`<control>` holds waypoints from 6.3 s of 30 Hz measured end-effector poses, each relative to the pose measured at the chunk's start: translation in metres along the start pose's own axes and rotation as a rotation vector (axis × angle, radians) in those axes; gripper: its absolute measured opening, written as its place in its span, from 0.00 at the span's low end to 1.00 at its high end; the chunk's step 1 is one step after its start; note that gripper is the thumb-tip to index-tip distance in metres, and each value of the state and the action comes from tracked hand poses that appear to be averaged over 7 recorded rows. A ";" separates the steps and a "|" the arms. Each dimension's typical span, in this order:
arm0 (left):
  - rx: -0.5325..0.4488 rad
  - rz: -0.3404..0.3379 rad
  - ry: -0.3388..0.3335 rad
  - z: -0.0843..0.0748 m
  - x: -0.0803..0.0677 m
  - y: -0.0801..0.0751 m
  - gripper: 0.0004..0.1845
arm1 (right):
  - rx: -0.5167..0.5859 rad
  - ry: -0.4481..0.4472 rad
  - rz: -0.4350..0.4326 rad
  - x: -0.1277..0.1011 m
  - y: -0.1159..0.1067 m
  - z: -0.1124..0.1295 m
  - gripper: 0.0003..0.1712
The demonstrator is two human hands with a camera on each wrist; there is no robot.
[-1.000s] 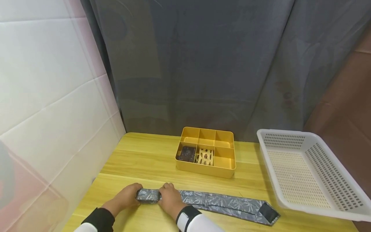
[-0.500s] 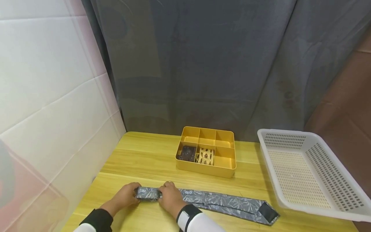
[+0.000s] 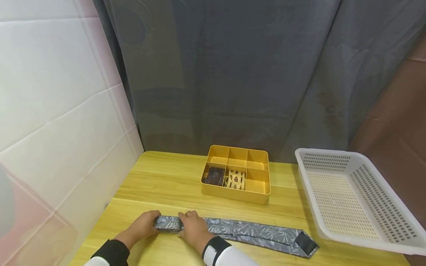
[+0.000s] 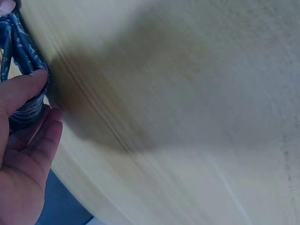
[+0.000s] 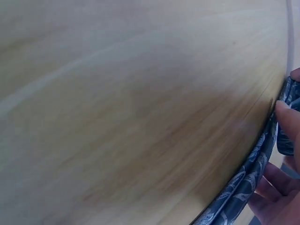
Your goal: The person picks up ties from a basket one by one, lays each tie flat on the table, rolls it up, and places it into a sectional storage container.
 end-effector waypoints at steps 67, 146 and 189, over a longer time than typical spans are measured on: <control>0.290 0.037 0.203 -0.083 0.019 0.038 0.16 | 0.340 0.026 -0.069 -0.017 0.001 -0.022 0.27; 0.108 0.080 0.059 -0.077 0.006 -0.017 0.17 | 0.024 0.045 -0.153 0.003 0.001 -0.002 0.24; 0.379 0.070 0.175 -0.095 0.035 0.039 0.18 | 0.447 0.130 -0.186 -0.029 -0.002 -0.038 0.24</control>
Point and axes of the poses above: each hand's wrist, its own x-axis towards the middle knuckle, its own y-axis out of the palm, z = x × y, the point moved 4 cm from there along x, towards the middle knuckle, and after that the axes turned 10 degrees about -x, right-handed, at the moved point
